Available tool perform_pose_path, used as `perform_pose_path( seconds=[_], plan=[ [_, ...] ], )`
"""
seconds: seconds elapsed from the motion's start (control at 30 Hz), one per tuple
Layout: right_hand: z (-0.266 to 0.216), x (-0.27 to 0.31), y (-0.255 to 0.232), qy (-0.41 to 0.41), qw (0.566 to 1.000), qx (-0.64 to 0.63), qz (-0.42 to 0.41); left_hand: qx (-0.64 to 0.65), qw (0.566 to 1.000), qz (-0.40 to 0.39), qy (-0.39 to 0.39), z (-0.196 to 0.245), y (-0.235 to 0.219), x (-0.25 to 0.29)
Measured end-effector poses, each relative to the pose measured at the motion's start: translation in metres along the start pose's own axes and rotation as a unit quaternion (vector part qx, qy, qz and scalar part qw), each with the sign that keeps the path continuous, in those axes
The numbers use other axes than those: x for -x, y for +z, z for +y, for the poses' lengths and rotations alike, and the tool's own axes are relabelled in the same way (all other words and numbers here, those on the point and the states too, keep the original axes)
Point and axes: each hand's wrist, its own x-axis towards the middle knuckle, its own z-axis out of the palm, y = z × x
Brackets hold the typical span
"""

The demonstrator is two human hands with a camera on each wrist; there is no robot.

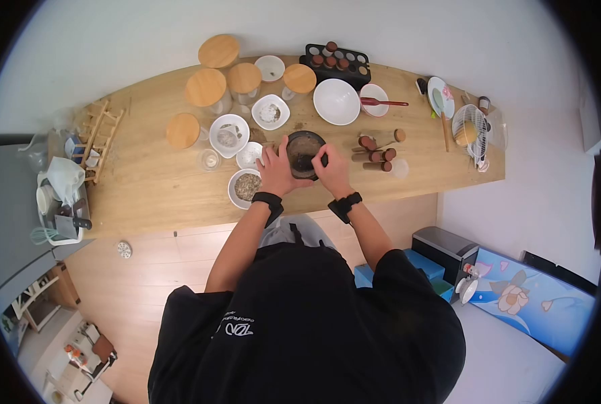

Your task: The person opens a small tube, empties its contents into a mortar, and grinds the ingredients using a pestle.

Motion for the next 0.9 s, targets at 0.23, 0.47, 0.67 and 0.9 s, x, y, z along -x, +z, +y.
perform_pose_path(
  seconds=[0.23, 0.47, 0.67, 0.9],
  plan=[
    [0.000, 0.008, 0.009, -0.028, 0.998, -0.002, 0.053, 0.016, 1.000, 0.012, 0.005, 0.000, 0.002, 0.001],
    [-0.004, 0.006, 0.013, -0.067, 0.996, 0.012, 0.061, 0.015, 1.000, 0.020, 0.008, 0.000, 0.001, 0.001],
    [0.003, -0.012, -0.001, -0.008, 0.999, 0.047, 0.026, 0.046, 0.999, 0.008, 0.006, -0.005, 0.008, -0.004],
    [0.009, 0.006, 0.009, -0.022, 0.995, 0.055, 0.083, 0.049, 0.999, 0.001, 0.003, -0.002, 0.003, 0.001]
  ],
)
